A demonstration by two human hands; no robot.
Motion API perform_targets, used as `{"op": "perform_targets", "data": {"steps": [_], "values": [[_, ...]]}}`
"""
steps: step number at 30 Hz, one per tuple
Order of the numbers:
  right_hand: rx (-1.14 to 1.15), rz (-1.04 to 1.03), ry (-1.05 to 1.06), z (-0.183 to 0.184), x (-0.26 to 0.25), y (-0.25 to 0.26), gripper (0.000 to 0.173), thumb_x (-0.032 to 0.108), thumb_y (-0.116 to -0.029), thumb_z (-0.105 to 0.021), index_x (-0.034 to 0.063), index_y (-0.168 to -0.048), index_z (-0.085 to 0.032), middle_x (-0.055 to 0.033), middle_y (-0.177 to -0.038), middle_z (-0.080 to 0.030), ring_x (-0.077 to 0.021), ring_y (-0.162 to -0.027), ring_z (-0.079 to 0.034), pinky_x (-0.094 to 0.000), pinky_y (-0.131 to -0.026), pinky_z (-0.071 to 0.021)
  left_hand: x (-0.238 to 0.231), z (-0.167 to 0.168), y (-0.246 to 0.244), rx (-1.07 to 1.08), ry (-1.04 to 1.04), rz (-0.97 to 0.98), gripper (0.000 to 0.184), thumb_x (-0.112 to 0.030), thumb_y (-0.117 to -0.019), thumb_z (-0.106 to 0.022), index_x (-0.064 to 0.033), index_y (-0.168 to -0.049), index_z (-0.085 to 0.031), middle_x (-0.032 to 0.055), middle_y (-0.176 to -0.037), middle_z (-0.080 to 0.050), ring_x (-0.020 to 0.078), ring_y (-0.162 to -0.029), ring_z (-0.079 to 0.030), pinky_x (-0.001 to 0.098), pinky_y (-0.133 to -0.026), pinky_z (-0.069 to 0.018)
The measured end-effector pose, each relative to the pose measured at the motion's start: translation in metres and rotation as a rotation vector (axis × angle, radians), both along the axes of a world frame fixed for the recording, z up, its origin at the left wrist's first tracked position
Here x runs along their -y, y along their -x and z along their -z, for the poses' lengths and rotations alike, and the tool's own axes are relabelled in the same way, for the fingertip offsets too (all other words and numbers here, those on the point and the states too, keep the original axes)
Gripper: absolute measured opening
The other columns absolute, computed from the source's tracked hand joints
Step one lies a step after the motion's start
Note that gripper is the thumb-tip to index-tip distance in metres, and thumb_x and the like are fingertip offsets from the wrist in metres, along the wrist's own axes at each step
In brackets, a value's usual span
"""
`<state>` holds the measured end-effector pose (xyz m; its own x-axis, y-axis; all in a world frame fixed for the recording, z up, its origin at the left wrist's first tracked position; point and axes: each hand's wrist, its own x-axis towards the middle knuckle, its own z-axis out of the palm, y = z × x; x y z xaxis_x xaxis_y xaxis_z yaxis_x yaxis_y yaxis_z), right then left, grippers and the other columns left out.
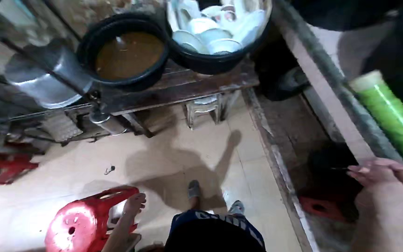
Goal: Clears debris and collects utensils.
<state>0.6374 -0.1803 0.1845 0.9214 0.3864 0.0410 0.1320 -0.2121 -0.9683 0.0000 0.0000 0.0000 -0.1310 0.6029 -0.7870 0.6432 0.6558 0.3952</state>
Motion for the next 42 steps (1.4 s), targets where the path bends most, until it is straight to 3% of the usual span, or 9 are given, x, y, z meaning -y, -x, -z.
{"op": "perform_targets", "data": {"steps": [5,12,18,24,30,35,37,39,42], "values": [[0.095,-0.278,-0.001,-0.01,-0.147,0.052,0.02,0.016,-0.1026,-0.056,0.0031,-0.118,-0.058,0.0003,-0.097,-0.065,-0.0078,-0.076,-0.068,-0.0295,-0.072,-0.0626,-0.075,-0.008,-0.011,0.115,-0.166,-0.04,0.033,-0.027,-0.1078,-0.055,-0.0046,-0.131,-0.065,0.0152,-0.111,-0.073,0.0256,-0.088,-0.073,0.0457,-0.08,-0.0611],[0.032,-0.48,-0.095,0.002,-0.317,0.09,0.02,0.017,-0.1015,-0.057,0.0025,-0.114,-0.064,-0.0049,-0.096,-0.069,-0.0149,-0.073,-0.07,-0.0334,-0.067,-0.0632,-0.22,-0.074,-0.075,0.327,-0.444,-0.068,0.028,-0.019,-0.1076,-0.054,-0.0032,-0.126,-0.066,0.0103,-0.105,-0.073,0.0186,-0.085,-0.072,0.0361,-0.075,-0.0618],[-0.201,-0.625,-0.222,0.018,-0.492,0.127,0.018,0.007,-0.1014,-0.054,-0.0032,-0.112,-0.064,-0.0103,-0.091,-0.071,-0.0205,-0.071,-0.07,-0.0376,-0.068,-0.0641,-0.359,-0.132,-0.104,0.374,-0.694,-0.151,0.026,-0.018,-0.104,-0.059,-0.002,-0.122,-0.069,0.0111,-0.106,-0.073,0.0194,-0.083,-0.073,0.0375,-0.078,-0.0638],[-0.38,-0.991,0.028,0.02,-0.67,0.207,0.025,0.011,-0.1038,-0.058,-0.0014,-0.125,-0.062,-0.0172,-0.115,-0.069,-0.0268,-0.099,-0.073,-0.0437,-0.088,-0.0627,-0.494,-0.167,-0.111,0.322,-0.822,-0.297,0.03,-0.016,-0.1007,-0.068,-0.0027,-0.127,-0.066,0.0143,-0.119,-0.071,0.024,-0.098,-0.073,0.0443,-0.089,-0.0627],[-0.103,-0.945,0.572,0.077,-0.829,0.248,0.071,0.051,-0.0989,-0.065,0.0026,-0.148,-0.049,-0.0278,-0.143,-0.055,-0.0431,-0.134,-0.052,-0.0632,-0.109,-0.0431,-0.646,-0.113,-0.075,-0.173,-0.544,-0.137,0.056,-0.046,-0.0986,-0.068,-0.0046,-0.136,-0.063,0.0257,-0.135,-0.062,0.0422,-0.128,-0.059,0.0617,-0.108,-0.0461],[-0.02,-0.866,0.836,0.12,-0.889,0.257,0.094,0.068,-0.0989,-0.049,-0.0004,-0.159,-0.028,-0.0314,-0.163,-0.025,-0.0471,-0.149,-0.032,-0.0637,-0.117,-0.0344,-0.722,-0.083,-0.084,-0.327,-0.327,-0.041,0.1,-0.075,-0.0924,-0.056,-0.0003,-0.157,-0.036,0.0312,-0.153,-0.044,0.0463,-0.139,-0.049,0.0634,-0.111,-0.0434],[-0.113,-0.782,0.766,0.133,-0.901,0.263,0.082,0.064,-0.1019,-0.048,0.0018,-0.155,-0.039,-0.0298,-0.16,-0.034,-0.0453,-0.147,-0.037,-0.0644,-0.116,-0.0353,-0.744,-0.073,-0.095,-0.271,-0.277,-0.014,0.099,-0.078,-0.095,-0.045,0.0033,-0.152,-0.043,0.0312,-0.153,-0.046,0.046,-0.141,-0.047,0.0647,-0.114,-0.0394],[-0.169,-0.656,0.73,0.136,-0.914,0.273,0.079,0.066,-0.1004,-0.049,0.0007,-0.144,-0.054,-0.0294,-0.146,-0.052,-0.0446,-0.137,-0.049,-0.0663,-0.112,-0.0384,-0.763,-0.064,-0.103,-0.252,-0.262,0.038,0.09,-0.077,-0.0971,-0.041,0.0022,-0.135,-0.063,0.0288,-0.141,-0.058,0.0444,-0.136,-0.053,0.0642,-0.112,-0.041],[-0.163,-0.638,0.776,0.148,-0.933,0.281,0.087,0.071,-0.0959,-0.052,0.003,-0.149,-0.049,-0.0302,-0.149,-0.049,-0.0467,-0.14,-0.046,-0.0677,-0.113,-0.0369,-0.783,-0.055,-0.111,-0.256,-0.262,0.113,0.081,-0.07,-0.0971,-0.052,-0.0005,-0.138,-0.06,0.0267,-0.136,-0.062,0.0423,-0.131,-0.057,0.0627,-0.11,-0.0437]]}}
